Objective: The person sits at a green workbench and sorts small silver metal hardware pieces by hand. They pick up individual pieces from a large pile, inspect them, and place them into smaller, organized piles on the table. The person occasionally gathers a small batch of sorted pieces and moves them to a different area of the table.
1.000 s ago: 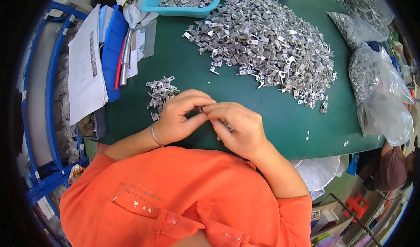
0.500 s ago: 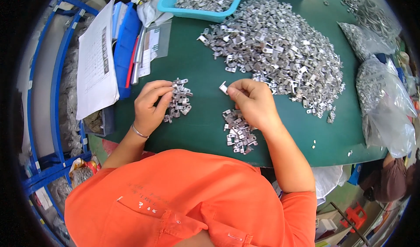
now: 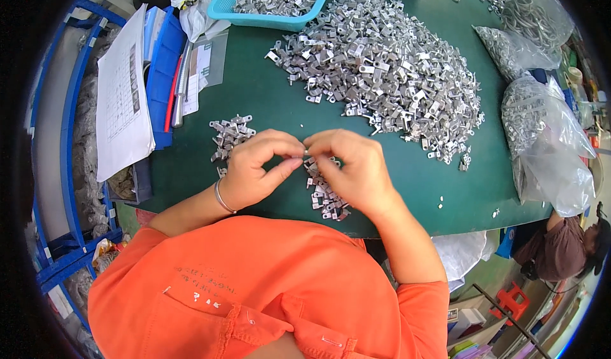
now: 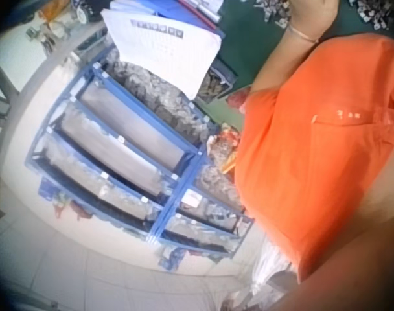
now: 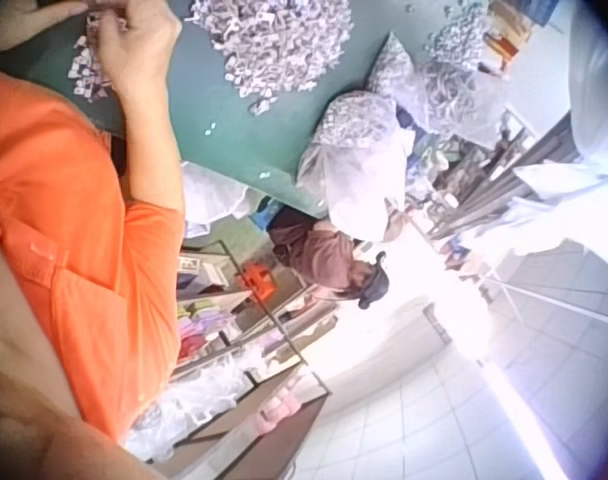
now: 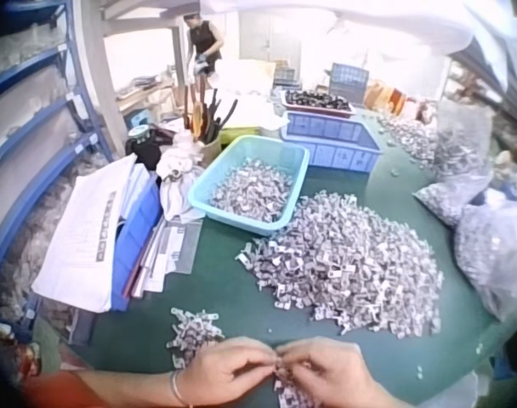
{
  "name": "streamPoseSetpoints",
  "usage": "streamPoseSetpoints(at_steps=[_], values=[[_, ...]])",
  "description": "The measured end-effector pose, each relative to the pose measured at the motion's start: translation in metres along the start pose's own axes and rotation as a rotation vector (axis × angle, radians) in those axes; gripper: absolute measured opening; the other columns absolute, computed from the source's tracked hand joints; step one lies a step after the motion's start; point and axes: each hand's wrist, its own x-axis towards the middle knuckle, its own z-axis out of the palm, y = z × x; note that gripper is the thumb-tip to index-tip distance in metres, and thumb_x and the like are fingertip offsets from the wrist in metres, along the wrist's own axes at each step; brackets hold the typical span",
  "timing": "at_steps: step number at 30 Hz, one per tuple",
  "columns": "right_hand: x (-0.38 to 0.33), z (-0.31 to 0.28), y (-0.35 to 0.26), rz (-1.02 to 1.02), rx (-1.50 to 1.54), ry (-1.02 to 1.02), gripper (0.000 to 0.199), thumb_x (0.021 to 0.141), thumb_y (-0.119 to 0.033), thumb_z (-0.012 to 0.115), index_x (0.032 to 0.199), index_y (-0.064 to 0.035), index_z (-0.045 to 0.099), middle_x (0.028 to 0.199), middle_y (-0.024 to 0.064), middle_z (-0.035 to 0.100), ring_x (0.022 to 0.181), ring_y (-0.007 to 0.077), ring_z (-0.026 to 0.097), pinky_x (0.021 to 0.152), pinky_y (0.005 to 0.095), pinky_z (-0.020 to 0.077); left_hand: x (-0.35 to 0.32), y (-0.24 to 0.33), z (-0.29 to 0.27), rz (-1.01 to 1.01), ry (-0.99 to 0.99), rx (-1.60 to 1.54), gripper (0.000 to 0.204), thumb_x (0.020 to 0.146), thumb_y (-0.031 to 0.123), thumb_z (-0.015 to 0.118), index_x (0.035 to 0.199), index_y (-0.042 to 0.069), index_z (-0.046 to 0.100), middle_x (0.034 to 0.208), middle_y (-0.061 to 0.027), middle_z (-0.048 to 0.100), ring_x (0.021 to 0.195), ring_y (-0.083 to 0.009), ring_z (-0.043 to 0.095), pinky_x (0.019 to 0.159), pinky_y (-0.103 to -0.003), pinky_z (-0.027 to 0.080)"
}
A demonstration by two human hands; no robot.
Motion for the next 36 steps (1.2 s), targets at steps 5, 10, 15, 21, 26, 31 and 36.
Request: streamPoseSetpoints(at_steps=[5, 10, 15, 21, 26, 31, 36], values=[[0.030, 0.016, 0.026, -0.023, -0.509, 0.057, 0.013, 0.082, -0.002, 0.063, 0.095, -0.0032, 0.065, 0.088, 0.0108, 0.063, 0.075, 0.0328, 0.064, 0.064, 0.0383, 0.0531, -0.008, -0.010, 0.016, 0.238, -0.189, 0.086, 0.016, 0.074, -0.001, 0.075, 0.087, 0.003, 0.068, 0.096, -0.0096, 0.067, 0.091, -0.0270, 0.065, 0.079, -0.036, 0.053], [0.036, 0.025, 0.032, -0.007, -0.560, 0.038, 0.008, 0.082, -0.006, 0.064, 0.089, -0.0032, 0.061, 0.083, 0.0116, 0.058, 0.077, 0.0318, 0.062, 0.063, 0.0403, 0.0518, -0.005, -0.004, 0.010, 0.181, -0.133, 0.083, 0.018, 0.074, 0.001, 0.075, 0.089, 0.002, 0.067, 0.098, -0.0100, 0.064, 0.089, -0.0265, 0.062, 0.079, -0.035, 0.051], [0.019, -0.002, 0.011, 0.791, 0.772, -0.118, 0.016, 0.093, -0.009, 0.062, 0.102, 0.0032, 0.063, 0.084, 0.0073, 0.065, 0.066, 0.0097, 0.062, 0.051, 0.0226, 0.0483, -0.006, -0.010, 0.010, -0.346, 0.132, -0.299, 0.025, 0.086, -0.006, 0.063, 0.110, 0.001, 0.060, 0.099, -0.0069, 0.060, 0.082, -0.0121, 0.062, 0.071, -0.025, 0.052], [-0.013, -0.011, 0.021, 0.786, 1.353, -0.140, 0.024, 0.096, -0.013, 0.058, 0.104, 0.0086, 0.059, 0.086, 0.0121, 0.066, 0.068, 0.0147, 0.065, 0.055, 0.0237, 0.0546, 0.012, 0.006, 0.009, -0.467, -0.028, -0.627, 0.023, 0.099, 0.010, 0.053, 0.117, -0.003, 0.059, 0.091, -0.0073, 0.065, 0.076, -0.0113, 0.063, 0.069, -0.025, 0.053], [-0.026, -0.008, -0.002, 0.542, 0.793, -0.047, 0.012, 0.088, -0.004, 0.065, 0.097, 0.0037, 0.063, 0.091, 0.0101, 0.066, 0.073, 0.0165, 0.065, 0.059, 0.0268, 0.0548, 0.011, 0.004, 0.014, -0.393, -0.089, -0.619, 0.011, 0.093, 0.003, 0.061, 0.101, -0.003, 0.064, 0.095, -0.0089, 0.065, 0.078, -0.0123, 0.064, 0.068, -0.025, 0.055], [-0.028, -0.012, -0.003, 0.002, 0.081, -0.016, 0.017, 0.076, 0.005, 0.071, 0.090, -0.0024, 0.065, 0.091, 0.0105, 0.065, 0.075, 0.0239, 0.065, 0.065, 0.0313, 0.0537, 0.003, 0.006, 0.008, -0.143, -0.104, -0.276, 0.012, 0.083, -0.011, 0.065, 0.091, -0.002, 0.063, 0.098, -0.0094, 0.062, 0.086, -0.0145, 0.065, 0.073, -0.024, 0.056], [-0.005, -0.013, 0.028, -0.056, -0.610, 0.169, 0.016, 0.077, 0.001, 0.066, 0.092, -0.0036, 0.065, 0.091, 0.0093, 0.063, 0.081, 0.0295, 0.062, 0.067, 0.0392, 0.0517, -0.002, -0.002, 0.002, -0.164, 0.012, -0.245, 0.014, 0.083, -0.014, 0.063, 0.090, -0.002, 0.061, 0.100, -0.0096, 0.060, 0.088, -0.0148, 0.064, 0.075, -0.024, 0.054]])
